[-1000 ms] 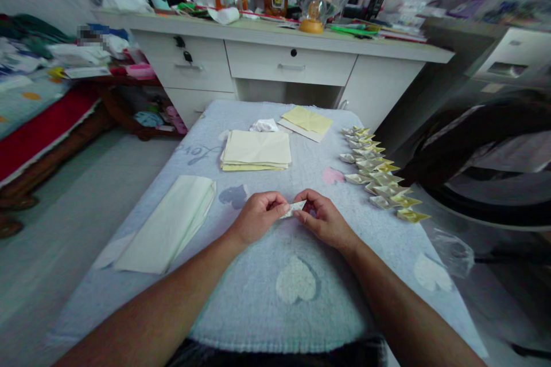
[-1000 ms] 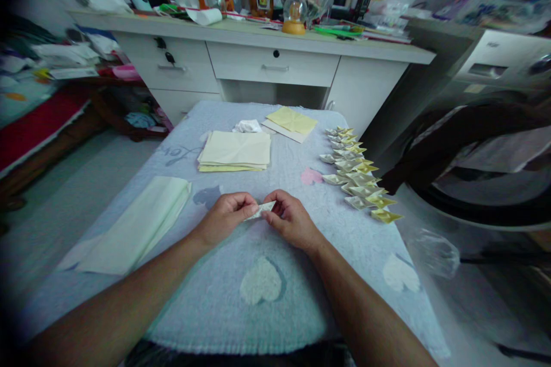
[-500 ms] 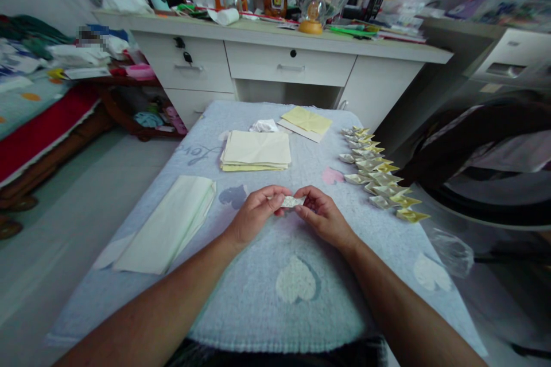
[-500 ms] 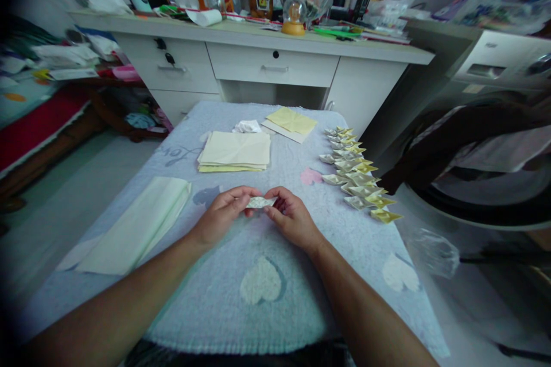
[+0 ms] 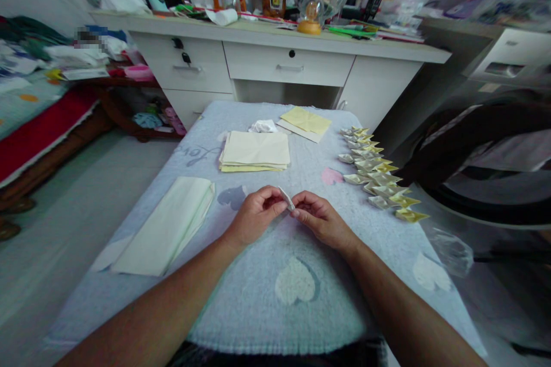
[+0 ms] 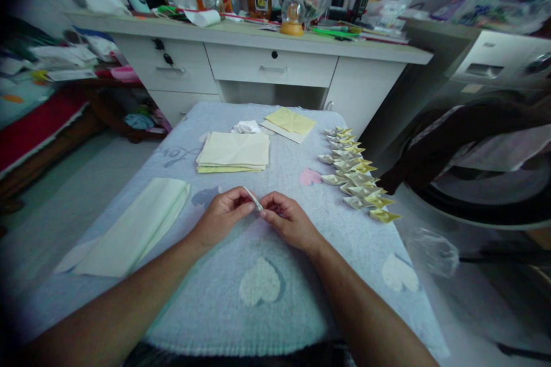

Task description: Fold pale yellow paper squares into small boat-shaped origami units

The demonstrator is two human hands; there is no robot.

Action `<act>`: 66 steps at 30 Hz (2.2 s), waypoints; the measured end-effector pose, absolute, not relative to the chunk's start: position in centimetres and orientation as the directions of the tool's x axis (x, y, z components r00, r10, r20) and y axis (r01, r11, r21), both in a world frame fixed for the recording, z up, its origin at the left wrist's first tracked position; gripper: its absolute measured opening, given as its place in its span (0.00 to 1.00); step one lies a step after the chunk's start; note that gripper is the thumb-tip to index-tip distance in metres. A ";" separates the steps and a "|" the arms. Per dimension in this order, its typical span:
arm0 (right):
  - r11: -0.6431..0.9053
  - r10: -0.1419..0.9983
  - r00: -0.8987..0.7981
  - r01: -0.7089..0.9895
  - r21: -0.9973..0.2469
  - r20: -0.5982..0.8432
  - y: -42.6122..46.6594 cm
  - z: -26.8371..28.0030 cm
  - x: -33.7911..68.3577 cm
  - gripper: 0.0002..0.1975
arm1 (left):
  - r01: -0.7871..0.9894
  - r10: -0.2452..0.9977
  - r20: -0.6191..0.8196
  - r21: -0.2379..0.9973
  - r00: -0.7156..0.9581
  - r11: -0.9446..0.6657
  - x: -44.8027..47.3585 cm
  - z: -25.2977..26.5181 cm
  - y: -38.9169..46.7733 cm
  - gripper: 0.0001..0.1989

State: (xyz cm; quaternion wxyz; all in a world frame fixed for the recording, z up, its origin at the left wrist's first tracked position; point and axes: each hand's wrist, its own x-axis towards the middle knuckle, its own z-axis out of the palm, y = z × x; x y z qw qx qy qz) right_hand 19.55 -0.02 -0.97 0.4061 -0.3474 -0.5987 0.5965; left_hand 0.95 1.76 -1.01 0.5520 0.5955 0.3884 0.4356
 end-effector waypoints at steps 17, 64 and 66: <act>-0.030 0.887 -0.462 -0.046 -0.998 -0.005 -0.1 -0.2 19.4 0.14 | -0.117 0.937 -0.031 0.990 0.347 0.076 1.3 -0.8 1.6 0.09; -0.177 0.909 -0.399 -0.117 -0.977 -0.117 0.3 -0.7 19.2 0.17 | -0.040 0.900 0.060 0.998 0.431 -0.048 1.4 -0.5 0.8 0.06; -0.181 0.907 -0.405 -0.125 -0.975 -0.117 0.3 -0.8 19.2 0.17 | 0.006 0.904 0.070 0.997 0.421 -0.080 1.3 -0.4 0.7 0.06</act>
